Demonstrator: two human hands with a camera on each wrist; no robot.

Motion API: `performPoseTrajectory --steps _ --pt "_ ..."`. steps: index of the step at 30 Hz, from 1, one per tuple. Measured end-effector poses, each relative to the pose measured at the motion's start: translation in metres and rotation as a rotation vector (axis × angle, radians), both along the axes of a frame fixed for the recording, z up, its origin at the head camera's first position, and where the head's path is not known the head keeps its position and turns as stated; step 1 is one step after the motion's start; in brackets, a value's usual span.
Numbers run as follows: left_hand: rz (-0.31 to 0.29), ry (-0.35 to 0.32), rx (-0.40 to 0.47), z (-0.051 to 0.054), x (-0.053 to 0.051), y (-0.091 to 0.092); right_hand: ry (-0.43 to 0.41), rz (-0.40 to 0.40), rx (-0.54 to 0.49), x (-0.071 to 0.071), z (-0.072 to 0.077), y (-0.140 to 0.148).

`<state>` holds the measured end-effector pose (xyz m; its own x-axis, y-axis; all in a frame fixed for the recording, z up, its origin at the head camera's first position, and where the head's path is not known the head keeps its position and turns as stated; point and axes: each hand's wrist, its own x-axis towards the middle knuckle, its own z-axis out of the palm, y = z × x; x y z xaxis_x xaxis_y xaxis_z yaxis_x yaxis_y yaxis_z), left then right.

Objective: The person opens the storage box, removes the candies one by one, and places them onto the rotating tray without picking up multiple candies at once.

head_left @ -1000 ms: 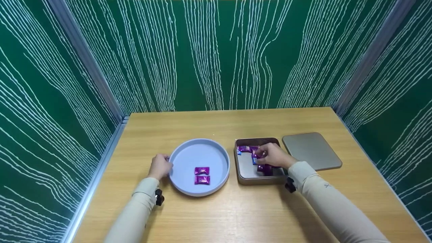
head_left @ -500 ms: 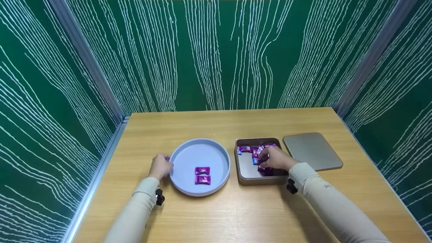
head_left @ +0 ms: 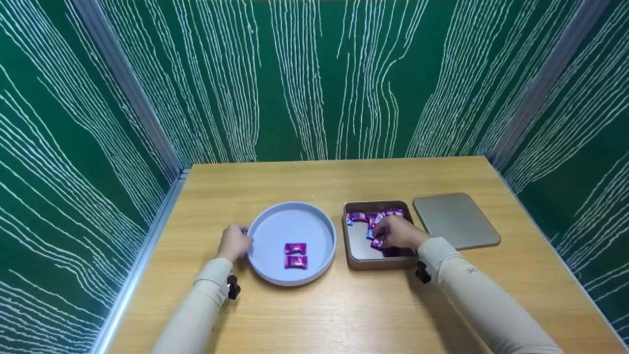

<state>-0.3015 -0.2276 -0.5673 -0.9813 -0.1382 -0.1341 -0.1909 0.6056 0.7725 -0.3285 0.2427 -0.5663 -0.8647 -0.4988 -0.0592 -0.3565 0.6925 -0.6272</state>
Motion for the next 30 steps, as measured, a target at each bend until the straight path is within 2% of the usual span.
performPoseTrajectory --steps 2,8,15,24,30 --pt "-0.001 -0.003 0.001 0.000 0.000 0.000 0.017 0.020 0.002 -0.001 -0.002 0.000" --pt "-0.006 0.009 0.008 -0.001 0.000 0.000 0.001 0.030 0.047 -0.002 -0.006 -0.001" --pt "0.005 0.002 -0.042 -0.002 -0.002 0.002 0.059 0.082 0.037 -0.002 -0.007 -0.002" --pt "0.008 -0.005 -0.037 0.000 -0.001 0.001 -0.010 -0.050 0.048 -0.004 -0.001 -0.003" --pt "-0.001 -0.012 -0.025 0.000 -0.002 0.000 0.029 -0.068 0.032 -0.005 0.009 -0.003"
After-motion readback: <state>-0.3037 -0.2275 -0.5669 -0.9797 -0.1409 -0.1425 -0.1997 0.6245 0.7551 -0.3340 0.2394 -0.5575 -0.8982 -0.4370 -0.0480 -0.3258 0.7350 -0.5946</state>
